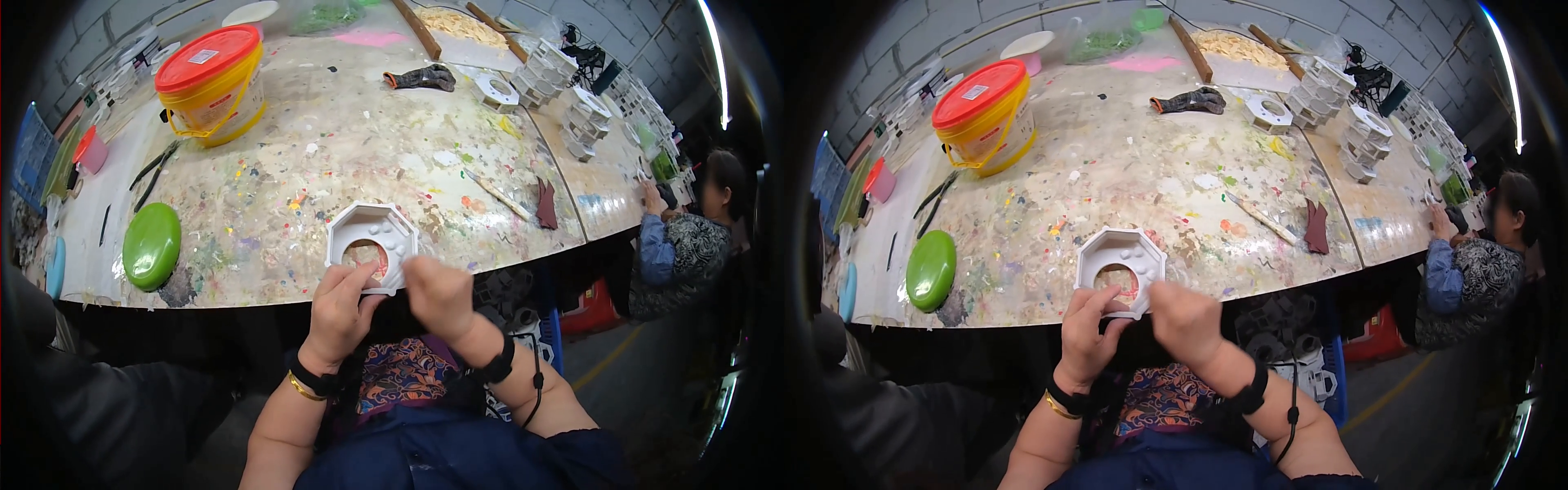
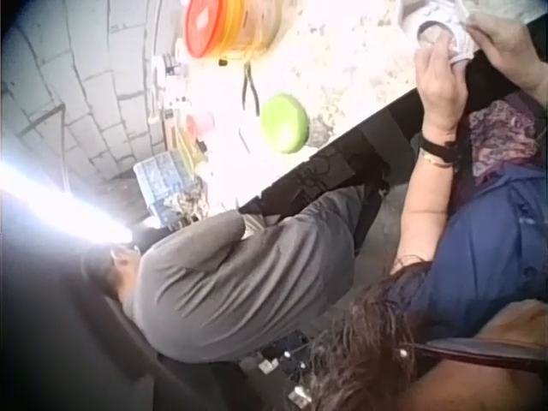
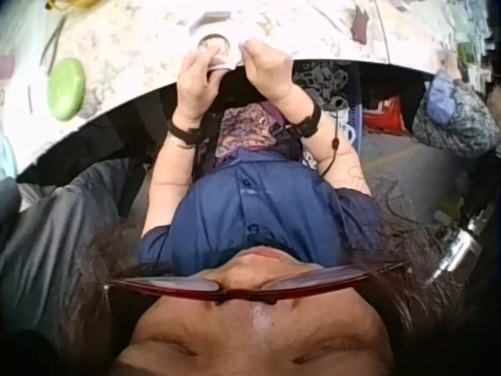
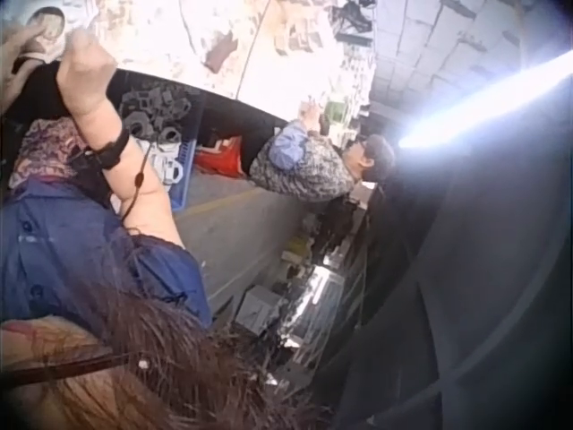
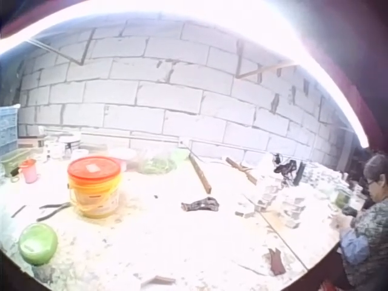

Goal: The recorder is assembling and cleaning small plastic components at a factory workbench.

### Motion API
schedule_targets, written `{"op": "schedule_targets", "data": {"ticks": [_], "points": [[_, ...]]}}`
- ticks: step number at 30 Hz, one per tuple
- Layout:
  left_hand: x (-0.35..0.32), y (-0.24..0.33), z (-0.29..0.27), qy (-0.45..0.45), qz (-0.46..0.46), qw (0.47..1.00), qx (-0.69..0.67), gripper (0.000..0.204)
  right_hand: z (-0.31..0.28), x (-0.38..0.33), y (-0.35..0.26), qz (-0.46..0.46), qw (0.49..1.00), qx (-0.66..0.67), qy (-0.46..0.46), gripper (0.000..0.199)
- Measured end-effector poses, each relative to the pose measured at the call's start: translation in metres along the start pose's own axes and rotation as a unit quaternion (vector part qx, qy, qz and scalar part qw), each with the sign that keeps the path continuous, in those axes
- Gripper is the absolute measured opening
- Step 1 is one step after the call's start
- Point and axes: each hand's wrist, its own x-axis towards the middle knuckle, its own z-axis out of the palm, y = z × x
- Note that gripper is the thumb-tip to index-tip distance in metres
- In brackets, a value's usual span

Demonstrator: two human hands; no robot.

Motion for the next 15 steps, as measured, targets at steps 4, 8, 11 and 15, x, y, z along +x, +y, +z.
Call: {"op": "schedule_targets", "data": {"ticks": [4,8,11,15], "points": [[-0.001,0.0,0.001,0.005,-0.003,1.0,-0.003,0.052,0.002,-0.004,0.005,-0.012,1.0,0.002,0.006,0.008],[-0.002,0.001,0.0,0.001,-0.011,1.0,0.003,0.047,0.006,-0.012,0.014,-0.029,0.999,0.009,-0.015,0.008],[-0.003,0.001,0.0,-0.008,-0.016,1.0,0.0,0.046,0.003,-0.003,0.033,0.058,0.998,-0.012,0.015,0.013],[-0.003,0.002,0.002,0.016,-0.002,1.0,0.009,0.044,-0.005,0.004,0.036,0.139,0.988,0.066,0.024,0.011]]}}
